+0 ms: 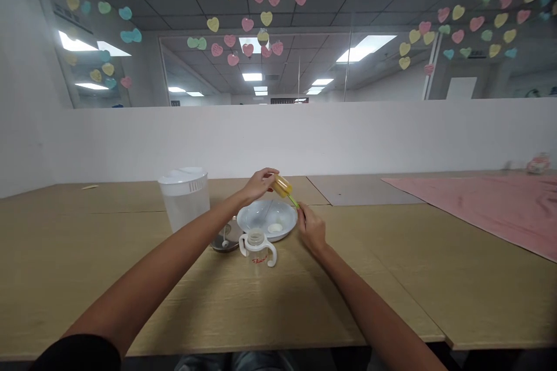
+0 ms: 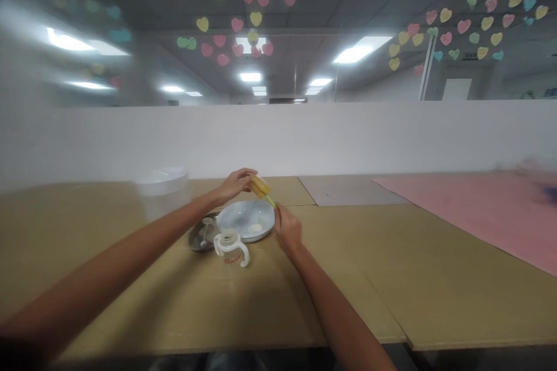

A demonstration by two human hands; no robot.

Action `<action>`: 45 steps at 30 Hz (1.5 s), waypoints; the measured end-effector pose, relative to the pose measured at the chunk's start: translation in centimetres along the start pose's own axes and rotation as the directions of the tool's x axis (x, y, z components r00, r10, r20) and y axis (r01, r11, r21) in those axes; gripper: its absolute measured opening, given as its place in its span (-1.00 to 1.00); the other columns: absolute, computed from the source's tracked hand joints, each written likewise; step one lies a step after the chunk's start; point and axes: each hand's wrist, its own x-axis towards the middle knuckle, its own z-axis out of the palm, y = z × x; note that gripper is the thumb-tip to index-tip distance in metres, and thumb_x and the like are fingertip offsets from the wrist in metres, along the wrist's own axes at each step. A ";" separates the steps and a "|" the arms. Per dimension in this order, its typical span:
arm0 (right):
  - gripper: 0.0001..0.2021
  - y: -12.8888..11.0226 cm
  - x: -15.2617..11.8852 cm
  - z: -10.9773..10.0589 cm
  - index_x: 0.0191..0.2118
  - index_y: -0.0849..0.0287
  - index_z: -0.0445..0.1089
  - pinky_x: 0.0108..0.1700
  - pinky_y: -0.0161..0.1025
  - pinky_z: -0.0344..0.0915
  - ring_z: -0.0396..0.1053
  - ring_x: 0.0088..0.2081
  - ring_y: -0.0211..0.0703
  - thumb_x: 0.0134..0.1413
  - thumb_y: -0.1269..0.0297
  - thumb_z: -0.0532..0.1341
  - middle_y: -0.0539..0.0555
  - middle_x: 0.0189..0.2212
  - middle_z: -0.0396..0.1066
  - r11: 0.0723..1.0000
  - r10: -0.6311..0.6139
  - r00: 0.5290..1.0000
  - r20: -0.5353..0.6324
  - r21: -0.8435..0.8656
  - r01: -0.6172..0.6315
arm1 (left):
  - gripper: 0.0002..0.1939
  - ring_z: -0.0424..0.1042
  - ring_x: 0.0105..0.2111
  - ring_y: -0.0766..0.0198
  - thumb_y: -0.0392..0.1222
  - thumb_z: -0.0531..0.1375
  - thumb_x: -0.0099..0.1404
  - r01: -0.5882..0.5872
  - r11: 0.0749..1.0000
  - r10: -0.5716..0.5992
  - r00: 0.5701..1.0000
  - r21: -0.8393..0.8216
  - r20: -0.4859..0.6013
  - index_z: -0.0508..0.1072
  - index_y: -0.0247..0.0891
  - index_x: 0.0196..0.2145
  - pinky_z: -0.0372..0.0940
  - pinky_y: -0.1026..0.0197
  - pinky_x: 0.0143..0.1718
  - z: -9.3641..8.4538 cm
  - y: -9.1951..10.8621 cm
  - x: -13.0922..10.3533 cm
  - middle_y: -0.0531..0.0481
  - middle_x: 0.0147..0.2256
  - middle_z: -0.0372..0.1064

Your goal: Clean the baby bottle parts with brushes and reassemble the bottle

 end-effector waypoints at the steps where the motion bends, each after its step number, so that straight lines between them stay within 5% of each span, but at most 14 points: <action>1: -0.61 -0.1 0.0 0.0 -0.09 0.24 0.39 -0.26 -0.34 0.25 0.42 -0.30 -0.19 0.23 0.22 -0.11 0.15 -0.23 0.47 1.000 -0.015 1.000 0.011 -0.006 0.015 | -0.68 0.41 -0.22 0.30 -0.17 -0.06 0.33 0.030 0.999 -0.030 0.999 0.018 -0.043 0.31 -0.27 -0.02 0.31 0.33 -0.30 -0.4 -0.6 0.0 -0.12 -0.09 0.36; 4: -0.63 -0.3 0.1 0.1 -0.13 0.23 0.41 -0.29 -0.35 0.23 0.42 -0.33 -0.19 0.23 0.23 -0.10 0.14 -0.27 0.48 0.997 -0.066 0.997 0.049 -0.040 0.068 | -0.60 0.38 -0.14 0.24 -0.14 -0.19 0.38 0.154 0.981 -0.127 0.970 0.119 -0.209 0.21 -0.32 0.06 0.31 0.25 -0.23 -2.3 -2.8 -0.4 -0.20 -0.04 0.30; 7: -0.63 -0.2 0.1 0.1 -0.13 0.23 0.41 -0.31 -0.35 0.21 0.42 -0.33 -0.19 0.23 0.22 -0.10 0.14 -0.28 0.48 0.994 -0.082 0.995 0.055 -0.063 0.086 | -0.62 0.29 -0.02 0.06 -0.11 -0.05 0.33 0.287 0.917 -0.195 0.928 0.277 -0.317 0.27 -0.36 0.01 0.22 0.10 -0.06 -4.6 -5.1 -1.5 -0.27 -0.03 0.27; 12: -0.63 0.0 0.0 0.2 -0.14 0.23 0.41 -0.36 -0.35 0.17 0.41 -0.39 -0.21 0.23 0.21 -0.09 0.11 -0.33 0.48 0.994 -0.074 0.997 0.037 -0.072 0.077 | -0.77 0.24 0.03 0.04 -0.25 0.19 0.14 0.272 0.815 -0.223 0.962 0.511 -0.156 0.44 -0.25 -0.20 0.08 0.10 0.07 -6.4 -8.0 -3.6 -0.14 -0.07 0.34; 22: -0.63 0.1 0.0 0.1 -0.18 0.23 0.41 -0.42 -0.37 0.09 0.38 -0.45 -0.24 0.23 0.21 -0.10 0.08 -0.43 0.48 0.989 -0.072 0.995 0.067 -0.125 0.080 | -0.76 0.37 -0.08 0.15 -0.28 0.15 0.17 0.233 0.783 -0.322 0.945 0.578 0.056 0.42 -0.31 -0.17 0.22 0.13 -0.04 -4.2 -12.4 -4.0 -0.17 -0.09 0.40; 26: -0.66 0.2 0.0 0.3 -0.18 0.22 0.41 -0.42 -0.38 0.09 0.38 -0.44 -0.26 0.22 0.24 -0.08 0.08 -0.41 0.48 0.988 -0.094 0.994 0.053 -0.117 0.100 | -0.63 0.37 -0.07 0.16 -0.31 0.17 0.07 0.224 0.786 -0.319 0.945 0.577 0.068 0.40 -0.22 -0.11 0.24 0.27 -0.08 -4.1 -11.9 -4.7 -0.11 -0.05 0.39; 32: -0.71 0.0 -0.1 0.1 -0.18 0.18 0.40 -0.41 -0.38 0.09 0.39 -0.41 -0.27 0.22 0.26 -0.05 0.04 -0.40 0.48 0.985 -0.076 0.991 0.106 -0.146 0.091 | -0.49 0.20 0.09 0.12 -0.41 -0.02 0.18 0.192 0.745 -0.239 0.971 0.639 -0.013 0.16 -0.42 0.12 0.08 0.16 0.09 -3.1 -8.4 -2.8 -0.27 0.11 0.17; 35: -0.73 -0.2 0.1 -0.2 -0.17 0.17 0.39 -0.41 -0.37 0.09 0.40 -0.40 -0.26 0.21 0.26 -0.03 0.04 -0.40 0.48 0.984 -0.046 0.993 0.108 -0.164 0.063 | -0.62 0.31 -0.02 0.16 -0.33 -0.02 0.23 0.074 0.781 -0.190 0.974 0.620 0.123 0.33 -0.36 0.00 0.15 0.21 0.02 -0.3 -6.7 -1.7 -0.18 0.00 0.32; 40: -0.72 -0.3 0.2 -0.5 -0.19 0.19 0.39 -0.40 -0.37 0.09 0.39 -0.41 -0.25 0.21 0.27 -0.04 0.05 -0.41 0.47 0.987 -0.061 0.996 0.071 -0.145 0.071 | -0.75 0.43 -0.26 0.21 -0.21 0.17 0.10 -0.046 0.845 -0.171 0.921 0.532 0.350 0.49 -0.26 -0.23 0.27 0.31 -0.23 4.5 -5.8 -1.8 -0.02 -0.25 0.48; 45: -0.71 -0.2 0.3 -0.2 -0.20 0.19 0.40 -0.40 -0.37 0.07 0.38 -0.42 -0.25 0.20 0.26 -0.04 0.05 -0.43 0.47 0.990 -0.081 0.994 0.070 -0.113 0.089 | -0.79 0.43 -0.31 0.23 -0.29 0.15 0.09 -0.050 0.879 -0.127 0.935 0.474 0.332 0.51 -0.34 -0.31 0.26 0.32 -0.27 4.3 -6.1 -1.4 -0.04 -0.33 0.49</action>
